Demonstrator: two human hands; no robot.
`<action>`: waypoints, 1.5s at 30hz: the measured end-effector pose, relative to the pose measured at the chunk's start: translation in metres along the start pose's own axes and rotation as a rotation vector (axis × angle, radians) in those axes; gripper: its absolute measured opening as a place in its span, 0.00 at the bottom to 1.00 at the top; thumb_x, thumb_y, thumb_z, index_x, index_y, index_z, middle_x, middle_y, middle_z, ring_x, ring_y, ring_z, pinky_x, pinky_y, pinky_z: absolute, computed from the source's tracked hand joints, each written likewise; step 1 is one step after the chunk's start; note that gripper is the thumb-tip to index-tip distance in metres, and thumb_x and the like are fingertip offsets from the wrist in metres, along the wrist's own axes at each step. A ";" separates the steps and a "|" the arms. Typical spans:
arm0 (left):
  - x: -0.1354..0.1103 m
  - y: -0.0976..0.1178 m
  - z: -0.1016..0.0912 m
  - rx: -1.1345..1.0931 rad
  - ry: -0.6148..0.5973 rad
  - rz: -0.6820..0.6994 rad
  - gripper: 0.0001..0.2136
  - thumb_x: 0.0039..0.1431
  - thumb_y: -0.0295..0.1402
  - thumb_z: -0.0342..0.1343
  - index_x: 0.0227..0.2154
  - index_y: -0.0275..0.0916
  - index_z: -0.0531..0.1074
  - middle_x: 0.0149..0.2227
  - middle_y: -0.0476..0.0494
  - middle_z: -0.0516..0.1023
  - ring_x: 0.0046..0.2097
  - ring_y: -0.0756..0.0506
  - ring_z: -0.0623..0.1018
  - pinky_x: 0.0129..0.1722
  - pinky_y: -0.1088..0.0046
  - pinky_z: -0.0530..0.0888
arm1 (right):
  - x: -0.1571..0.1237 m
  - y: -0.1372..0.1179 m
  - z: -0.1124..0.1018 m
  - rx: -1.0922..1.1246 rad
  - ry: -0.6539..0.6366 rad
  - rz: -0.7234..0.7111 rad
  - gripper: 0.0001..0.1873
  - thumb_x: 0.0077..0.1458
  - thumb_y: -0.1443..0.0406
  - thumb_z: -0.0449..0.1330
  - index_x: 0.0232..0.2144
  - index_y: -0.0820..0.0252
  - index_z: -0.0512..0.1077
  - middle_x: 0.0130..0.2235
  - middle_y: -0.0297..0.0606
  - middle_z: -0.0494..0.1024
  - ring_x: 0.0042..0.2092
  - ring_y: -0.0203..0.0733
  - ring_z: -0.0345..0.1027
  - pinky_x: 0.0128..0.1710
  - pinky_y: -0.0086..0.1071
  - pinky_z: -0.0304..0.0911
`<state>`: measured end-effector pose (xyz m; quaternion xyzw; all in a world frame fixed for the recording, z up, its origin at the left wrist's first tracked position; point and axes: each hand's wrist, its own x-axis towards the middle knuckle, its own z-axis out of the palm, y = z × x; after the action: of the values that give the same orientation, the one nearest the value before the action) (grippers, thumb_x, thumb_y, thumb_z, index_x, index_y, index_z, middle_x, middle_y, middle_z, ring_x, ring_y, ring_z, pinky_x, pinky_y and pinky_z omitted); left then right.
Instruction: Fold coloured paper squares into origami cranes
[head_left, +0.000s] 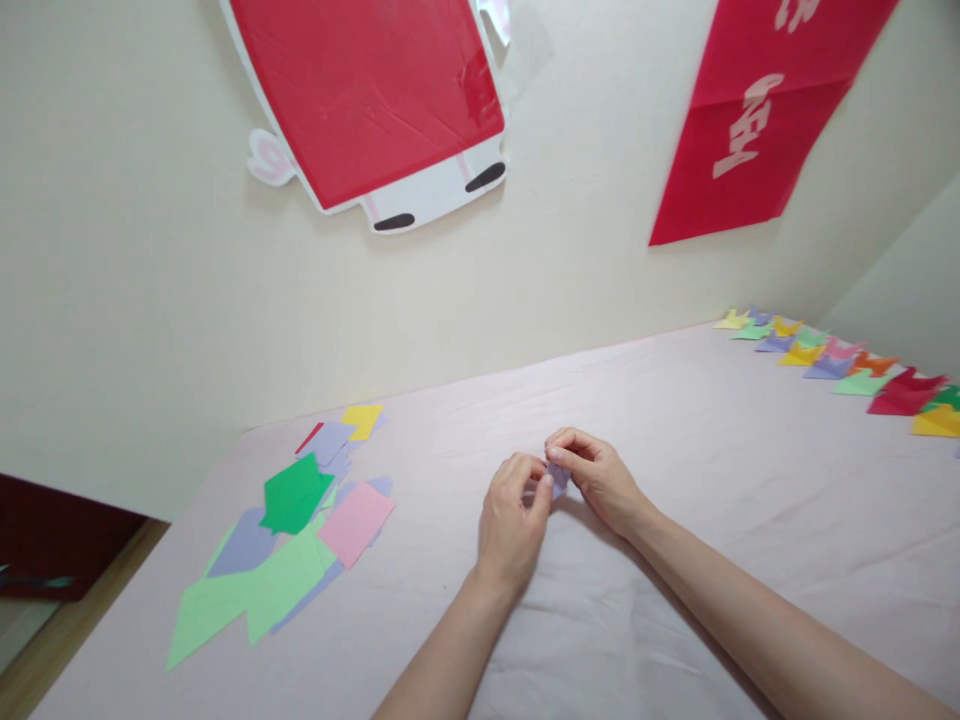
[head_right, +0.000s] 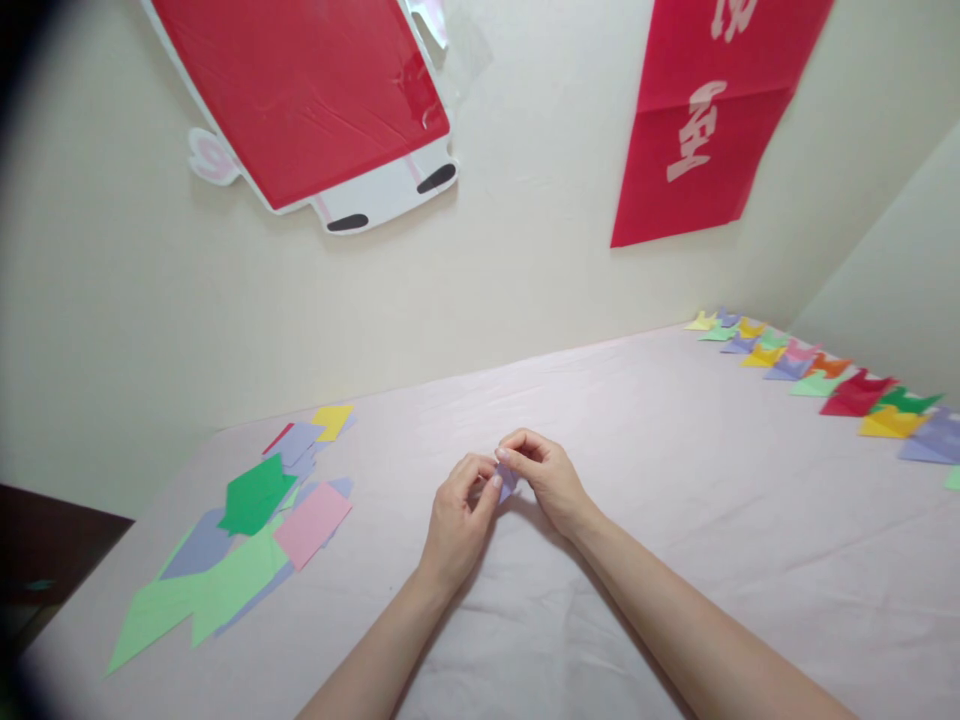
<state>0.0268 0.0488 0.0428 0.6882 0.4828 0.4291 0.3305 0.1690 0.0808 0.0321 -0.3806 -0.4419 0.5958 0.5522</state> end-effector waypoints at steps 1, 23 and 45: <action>0.000 0.000 0.000 0.003 -0.009 -0.017 0.07 0.65 0.32 0.49 0.31 0.41 0.69 0.32 0.48 0.72 0.37 0.46 0.72 0.39 0.72 0.67 | 0.000 0.000 -0.001 -0.002 0.003 0.004 0.13 0.44 0.58 0.70 0.21 0.60 0.72 0.25 0.30 0.69 0.29 0.36 0.60 0.31 0.31 0.56; 0.004 -0.002 -0.004 -0.083 0.206 -0.034 0.02 0.61 0.32 0.55 0.36 0.40 0.70 0.37 0.48 0.73 0.38 0.48 0.73 0.38 0.74 0.69 | -0.002 0.001 0.006 -0.076 0.007 -0.015 0.11 0.45 0.58 0.69 0.25 0.58 0.73 0.28 0.32 0.73 0.32 0.38 0.64 0.35 0.32 0.61; 0.007 0.000 -0.006 -0.052 0.185 -0.027 0.03 0.60 0.30 0.54 0.31 0.40 0.71 0.33 0.48 0.73 0.36 0.48 0.72 0.37 0.74 0.68 | -0.004 0.004 0.003 -0.340 -0.020 -0.198 0.09 0.52 0.58 0.65 0.28 0.57 0.76 0.30 0.34 0.74 0.31 0.39 0.64 0.31 0.31 0.58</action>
<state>0.0224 0.0555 0.0472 0.6301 0.5092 0.4989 0.3079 0.1655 0.0763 0.0292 -0.4172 -0.5769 0.4591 0.5313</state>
